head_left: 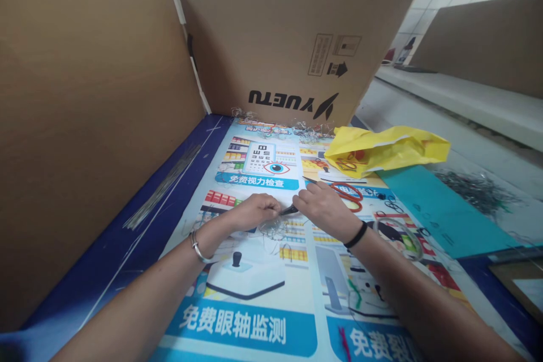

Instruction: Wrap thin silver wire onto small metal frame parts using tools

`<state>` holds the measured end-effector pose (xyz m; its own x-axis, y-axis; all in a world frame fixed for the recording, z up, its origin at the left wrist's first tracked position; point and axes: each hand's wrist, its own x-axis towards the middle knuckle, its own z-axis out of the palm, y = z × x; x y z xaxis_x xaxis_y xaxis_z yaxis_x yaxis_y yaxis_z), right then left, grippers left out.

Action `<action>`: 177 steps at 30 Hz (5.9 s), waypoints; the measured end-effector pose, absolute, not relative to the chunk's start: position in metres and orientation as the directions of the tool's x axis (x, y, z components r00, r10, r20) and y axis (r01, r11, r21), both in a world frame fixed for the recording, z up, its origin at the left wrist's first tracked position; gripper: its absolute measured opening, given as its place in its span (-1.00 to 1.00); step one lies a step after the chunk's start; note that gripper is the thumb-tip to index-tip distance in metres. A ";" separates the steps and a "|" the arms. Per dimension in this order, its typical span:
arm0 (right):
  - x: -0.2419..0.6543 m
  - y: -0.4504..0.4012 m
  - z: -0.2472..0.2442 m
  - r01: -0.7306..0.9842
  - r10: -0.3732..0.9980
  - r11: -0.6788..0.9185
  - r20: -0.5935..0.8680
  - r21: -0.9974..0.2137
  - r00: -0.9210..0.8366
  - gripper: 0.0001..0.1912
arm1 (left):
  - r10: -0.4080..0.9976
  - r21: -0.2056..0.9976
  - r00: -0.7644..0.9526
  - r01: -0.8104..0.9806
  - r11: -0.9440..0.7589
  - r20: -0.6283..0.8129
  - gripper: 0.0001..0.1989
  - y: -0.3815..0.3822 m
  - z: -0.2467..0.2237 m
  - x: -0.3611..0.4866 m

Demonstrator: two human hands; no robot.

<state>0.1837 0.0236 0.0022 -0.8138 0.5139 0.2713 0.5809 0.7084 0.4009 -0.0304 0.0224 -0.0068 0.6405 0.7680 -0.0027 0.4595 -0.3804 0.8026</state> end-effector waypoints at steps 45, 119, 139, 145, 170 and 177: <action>0.186 0.024 -0.003 0.550 0.459 0.742 0.308 0.384 -0.833 -0.86 | 0.669 0.851 0.744 0.358 -0.383 -0.012 -0.81 0.029 -0.013 -0.036; 0.190 0.039 -0.030 0.695 0.599 0.676 0.365 0.246 -0.713 -0.87 | 0.927 0.847 0.375 0.498 -0.188 -0.014 -0.84 0.025 -0.013 -0.034; 0.187 0.038 -0.035 0.715 0.632 0.682 0.366 0.154 -0.683 -0.90 | 0.927 0.836 0.376 0.512 -0.195 -0.014 -0.82 0.025 -0.012 -0.035; 0.187 0.038 -0.034 0.739 0.661 0.659 0.362 0.138 -0.657 -0.92 | 0.908 0.838 0.418 0.507 -0.202 -0.034 -0.82 0.023 -0.007 -0.036; 0.182 0.032 -0.026 0.727 0.649 0.672 0.361 0.142 -0.670 -0.87 | 0.743 0.389 0.529 0.635 -0.667 0.410 -0.88 0.010 0.001 -0.026; 0.174 0.024 -0.017 0.831 0.799 0.553 0.319 -0.060 -0.509 -0.80 | 0.787 0.365 0.472 0.706 -0.607 0.397 -0.88 0.012 0.003 -0.029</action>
